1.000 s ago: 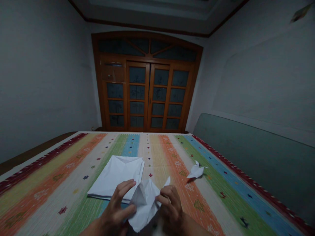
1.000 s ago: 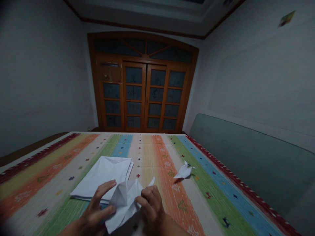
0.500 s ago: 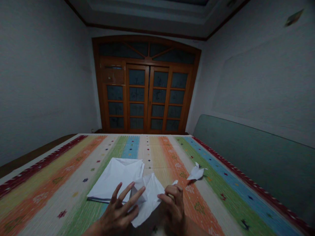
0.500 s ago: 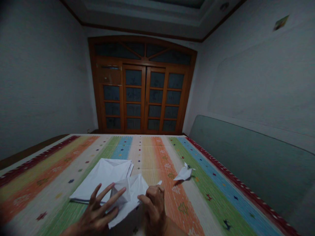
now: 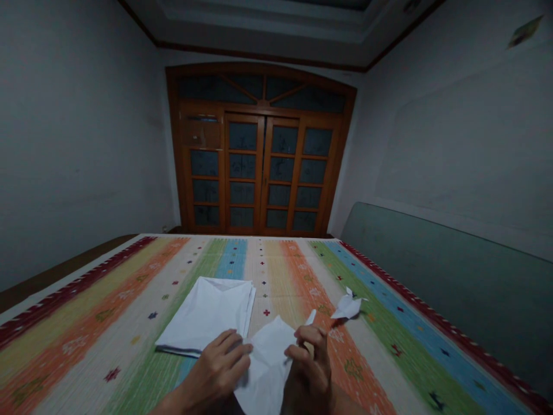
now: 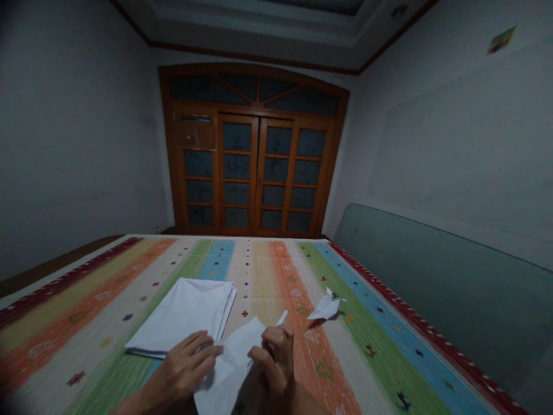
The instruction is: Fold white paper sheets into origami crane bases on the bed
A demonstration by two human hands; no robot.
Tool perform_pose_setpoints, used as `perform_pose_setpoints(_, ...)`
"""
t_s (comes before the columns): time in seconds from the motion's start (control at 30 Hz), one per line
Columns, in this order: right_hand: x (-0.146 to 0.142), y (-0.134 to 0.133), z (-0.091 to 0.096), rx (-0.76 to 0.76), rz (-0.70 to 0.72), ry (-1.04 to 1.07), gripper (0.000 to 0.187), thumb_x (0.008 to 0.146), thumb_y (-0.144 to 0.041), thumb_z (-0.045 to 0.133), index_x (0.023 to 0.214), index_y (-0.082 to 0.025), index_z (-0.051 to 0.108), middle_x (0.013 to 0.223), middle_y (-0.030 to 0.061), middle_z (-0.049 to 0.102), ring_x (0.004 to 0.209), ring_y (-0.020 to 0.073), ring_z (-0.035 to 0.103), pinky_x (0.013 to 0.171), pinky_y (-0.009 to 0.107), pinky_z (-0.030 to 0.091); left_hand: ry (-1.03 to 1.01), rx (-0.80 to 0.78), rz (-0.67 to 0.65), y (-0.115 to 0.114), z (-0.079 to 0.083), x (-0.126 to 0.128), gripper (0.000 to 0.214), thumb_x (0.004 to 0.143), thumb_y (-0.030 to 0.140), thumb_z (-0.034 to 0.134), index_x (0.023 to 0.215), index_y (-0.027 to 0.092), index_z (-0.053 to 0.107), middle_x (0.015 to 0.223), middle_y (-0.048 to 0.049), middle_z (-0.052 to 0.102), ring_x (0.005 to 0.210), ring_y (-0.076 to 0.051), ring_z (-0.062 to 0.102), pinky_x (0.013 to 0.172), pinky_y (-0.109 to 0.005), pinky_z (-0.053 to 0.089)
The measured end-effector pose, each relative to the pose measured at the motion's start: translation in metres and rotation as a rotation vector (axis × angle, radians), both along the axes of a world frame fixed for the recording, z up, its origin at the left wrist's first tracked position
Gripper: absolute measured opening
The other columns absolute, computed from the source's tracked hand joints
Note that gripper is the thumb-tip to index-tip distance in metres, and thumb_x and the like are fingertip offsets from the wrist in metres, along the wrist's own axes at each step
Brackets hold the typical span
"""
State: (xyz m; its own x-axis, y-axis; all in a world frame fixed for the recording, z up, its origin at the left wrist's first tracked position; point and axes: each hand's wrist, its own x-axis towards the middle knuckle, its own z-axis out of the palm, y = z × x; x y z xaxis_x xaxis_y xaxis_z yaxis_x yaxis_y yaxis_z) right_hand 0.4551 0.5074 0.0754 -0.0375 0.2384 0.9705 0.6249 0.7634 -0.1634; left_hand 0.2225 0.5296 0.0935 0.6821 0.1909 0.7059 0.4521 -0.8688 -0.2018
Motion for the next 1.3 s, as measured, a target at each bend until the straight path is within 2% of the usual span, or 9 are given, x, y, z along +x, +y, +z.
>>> perform_pose_setpoints(0.07, -0.001, -0.001, 0.005, 0.016, -0.007, 0.037, 0.026, 0.087, -0.005, 0.043, 0.094, -0.025, 0.058, 0.093, 0.0053, 0.05, 0.082, 0.0237, 0.053, 0.076, 0.041, 0.043, -0.004, -0.02, -0.004, 0.003, 0.006, -0.004, 0.026, 0.102, 0.01, 0.04, 0.102, 0.016, 0.066, 0.087, -0.0084, 0.077, 0.074, -0.023, 0.069, 0.069, -0.036, 0.06)
perform_pose_setpoints(0.13, 0.0, -0.001, 0.012, 0.037, 0.004, 0.03, 0.027, 0.086, -0.004, 0.043, 0.094, -0.024, 0.059, 0.095, 0.0054, 0.05, 0.082, 0.0234, 0.052, 0.077, 0.042, 0.041, -0.012, -0.002, 0.002, 0.007, 0.012, -0.01, 0.029, 0.103, 0.01, 0.039, 0.107, 0.015, 0.067, 0.086, -0.0088, 0.078, 0.073, -0.023, 0.07, 0.065, -0.035, 0.06)
perform_pose_setpoints(0.47, 0.016, 0.005, 0.035, 0.088, 0.0, -0.093, 0.03, 0.09, -0.005, 0.044, 0.101, -0.026, 0.062, 0.089, 0.0043, 0.055, 0.081, 0.0239, 0.052, 0.075, 0.04, 0.039, -0.112, 0.043, 0.075, 0.025, 0.038, -0.039, 0.031, 0.1, 0.011, 0.047, 0.117, 0.018, 0.072, 0.102, -0.0088, 0.083, 0.094, -0.025, 0.077, 0.081, -0.037, 0.065)
perform_pose_setpoints(0.67, 0.007, 0.041, 0.031, 0.043, 0.039, -0.197, 0.037, 0.089, 0.002, 0.043, 0.105, -0.023, 0.065, 0.09, 0.0048, 0.066, 0.087, 0.0241, 0.056, 0.08, 0.038, 0.043, -0.074, 0.087, 0.207, 0.045, 0.05, -0.071, 0.043, 0.096, 0.001, 0.042, 0.117, 0.021, 0.074, 0.11, -0.0071, 0.082, 0.105, -0.026, 0.075, 0.088, -0.042, 0.064)
perform_pose_setpoints(0.77, -0.01, 0.07, 0.027, -0.018, 0.115, -0.297, 0.036, 0.091, 0.001, 0.044, 0.107, -0.02, 0.067, 0.091, 0.0067, 0.069, 0.087, 0.0235, 0.057, 0.079, 0.036, 0.045, -0.004, 0.007, 0.31, 0.058, 0.052, -0.091, 0.048, 0.092, -0.001, 0.042, 0.118, 0.022, 0.075, 0.115, -0.0077, 0.081, 0.112, -0.027, 0.074, 0.094, -0.043, 0.062)
perform_pose_setpoints(0.87, -0.031, 0.099, 0.021, -0.091, 0.127, -0.349, 0.032, 0.091, 0.001, 0.048, 0.102, -0.018, 0.071, 0.09, 0.0079, 0.07, 0.087, 0.0225, 0.059, 0.076, 0.033, 0.047, 0.132, -0.213, 0.479, 0.065, 0.059, -0.106, 0.05, 0.088, -0.003, 0.045, 0.117, 0.022, 0.077, 0.121, -0.008, 0.079, 0.117, -0.028, 0.072, 0.101, -0.045, 0.058)
perform_pose_setpoints(0.97, -0.048, 0.12, 0.014, -0.176, 0.126, -0.412, 0.027, 0.088, 0.002, 0.055, 0.092, -0.018, 0.073, 0.085, 0.0062, 0.068, 0.082, 0.0203, 0.06, 0.07, 0.029, 0.046, 0.275, -0.427, 0.636, 0.067, 0.068, -0.111, 0.056, 0.084, -0.008, 0.045, 0.117, 0.024, 0.077, 0.127, -0.007, 0.076, 0.12, -0.028, 0.07, 0.106, -0.047, 0.054)
perform_pose_setpoints(1.03, -0.055, 0.13, 0.009, -0.236, 0.127, -0.46, 0.023, 0.085, 0.002, 0.062, 0.089, -0.018, 0.074, 0.083, 0.0054, 0.068, 0.08, 0.0193, 0.06, 0.068, 0.027, 0.046, 0.319, -0.476, 0.674, 0.068, 0.07, -0.11, 0.057, 0.083, -0.008, 0.045, 0.114, 0.026, 0.079, 0.127, -0.0061, 0.077, 0.121, -0.028, 0.07, 0.105, -0.047, 0.054)
perform_pose_setpoints(1.3, -0.057, 0.144, -0.001, -0.448, 0.141, -0.614, 0.029, 0.076, 0.002, 0.068, 0.089, -0.021, 0.079, 0.089, 0.0041, 0.067, 0.086, 0.0187, 0.062, 0.071, 0.025, 0.045, 0.399, -0.615, 0.758, 0.074, 0.046, -0.103, 0.031, 0.078, 0.004, 0.058, 0.083, 0.022, 0.083, 0.082, -0.0126, 0.082, 0.086, -0.035, 0.079, 0.076, -0.041, 0.058)
